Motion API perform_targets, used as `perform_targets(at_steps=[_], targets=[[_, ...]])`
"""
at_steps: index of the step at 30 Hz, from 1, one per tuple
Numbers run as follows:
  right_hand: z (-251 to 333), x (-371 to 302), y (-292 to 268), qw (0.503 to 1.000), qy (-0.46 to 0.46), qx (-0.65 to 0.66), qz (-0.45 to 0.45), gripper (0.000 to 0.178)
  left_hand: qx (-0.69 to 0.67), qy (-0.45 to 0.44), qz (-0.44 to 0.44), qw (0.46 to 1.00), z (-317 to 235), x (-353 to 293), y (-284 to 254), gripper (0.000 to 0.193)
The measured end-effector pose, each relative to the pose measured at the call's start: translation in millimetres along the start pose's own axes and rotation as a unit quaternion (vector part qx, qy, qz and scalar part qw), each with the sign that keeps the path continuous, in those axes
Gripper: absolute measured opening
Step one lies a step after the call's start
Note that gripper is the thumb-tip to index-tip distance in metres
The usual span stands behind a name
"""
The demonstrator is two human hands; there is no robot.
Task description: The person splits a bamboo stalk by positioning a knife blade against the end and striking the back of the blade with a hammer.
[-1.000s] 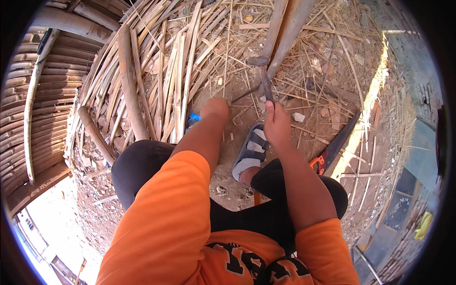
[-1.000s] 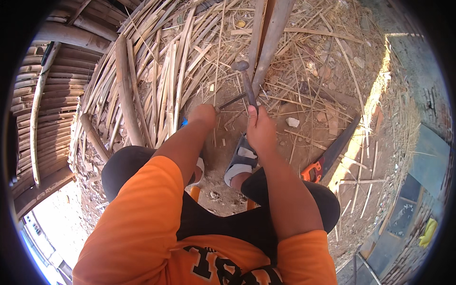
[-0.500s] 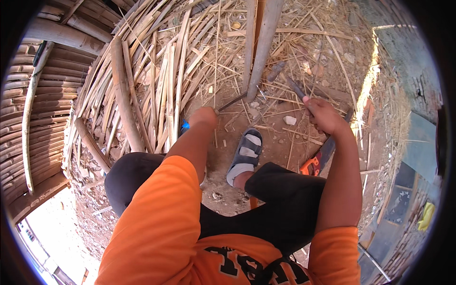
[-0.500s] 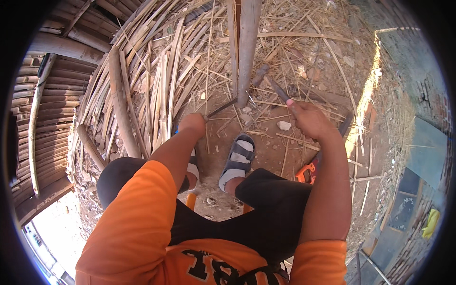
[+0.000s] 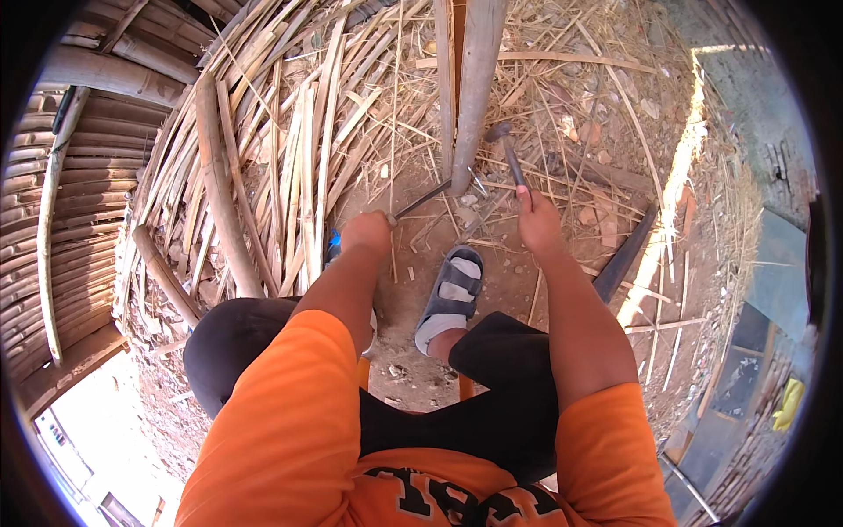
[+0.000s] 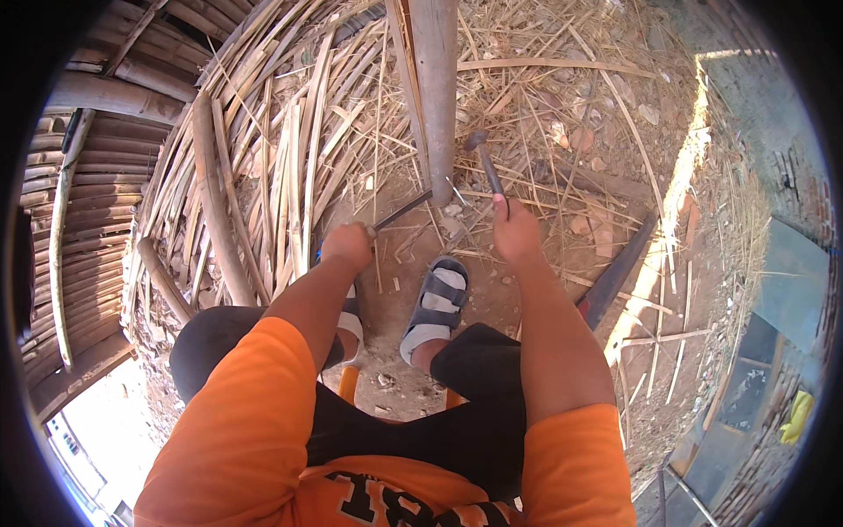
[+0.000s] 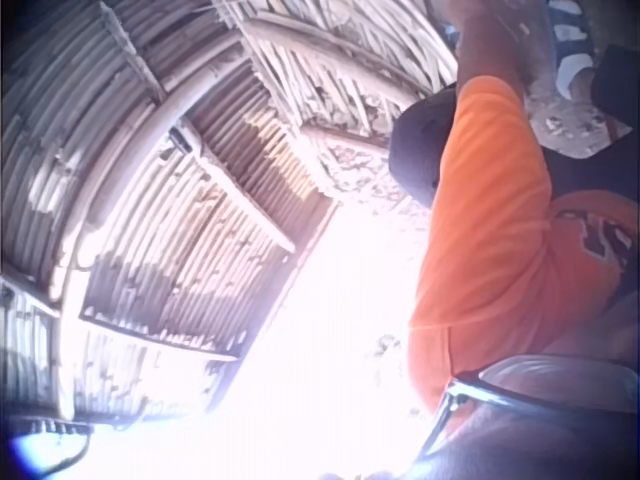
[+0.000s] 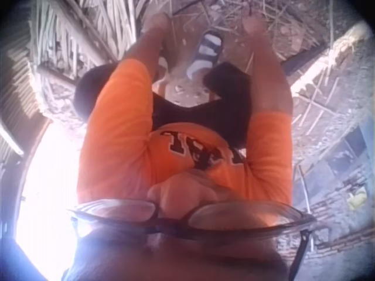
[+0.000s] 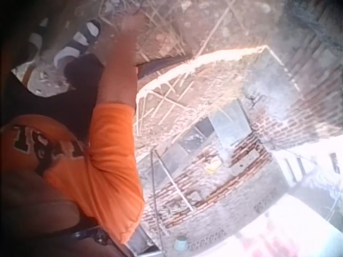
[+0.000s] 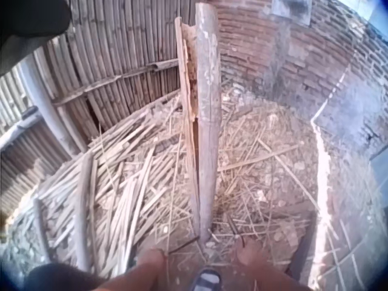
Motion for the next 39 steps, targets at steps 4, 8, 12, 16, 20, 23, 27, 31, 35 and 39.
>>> perform_targets(at_steps=[4,8,12,16,20,23,27,31,35,39], targets=[[33.4,9.9,-27.8,0.993,0.036,0.1,-0.046,0.057,0.006,-0.003,0.001,1.0,-1.3,-4.9,-5.5,0.024],[-43.1,-21.6,11.3,0.988,-0.029,-0.119,0.094,0.057,-0.005,-0.014,0.016,1.0,-7.8,2.8,-1.3,0.024],[-20.4,-12.4,-3.2,0.995,-0.024,-0.079,0.064,0.055,-0.002,-0.025,0.012,1.0,-4.8,-2.0,1.7,0.024],[24.4,19.4,-24.3,0.994,0.029,0.084,-0.068,0.052,-0.007,-0.043,0.014,0.999,-4.4,-1.9,-4.9,0.024],[1.9,-2.5,-4.9,0.998,-0.057,-0.036,-0.019,0.051,-0.009,-0.026,0.02,0.999,-11.3,-0.6,-7.3,0.026],[-20.2,-13.5,14.5,0.994,-0.092,-0.056,0.01,0.052,-0.01,-0.029,0.005,1.0,-6.0,3.1,2.2,0.026],[27.7,11.8,-23.1,0.999,0.003,0.043,-0.03,0.052,-0.012,-0.022,0.001,1.0,-4.0,-0.8,0.0,0.025],[-8.6,-13.2,0.3,0.998,-0.049,-0.038,-0.002,0.052,0.004,-0.008,0.021,1.0,-9.2,1.7,-2.0,0.026],[-11.3,-5.8,12.7,0.994,-0.093,-0.057,0.01,0.051,0.033,0.003,0.024,0.999,-10.1,4.9,-1.5,0.028],[27.8,16.5,-21.7,0.993,0.012,0.096,-0.06,0.053,0.017,-0.009,0.011,1.0,-9.9,1.9,-3.8,0.028]])
Point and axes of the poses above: each hand's wrist, its own x-axis towards the middle knuckle, its own y-axis out of the palm, z = x × y, the point moved 1 cm from there along x, towards the middle knuckle, and after that the axes turned 15 degrees about -z, right-handed, at the moved point
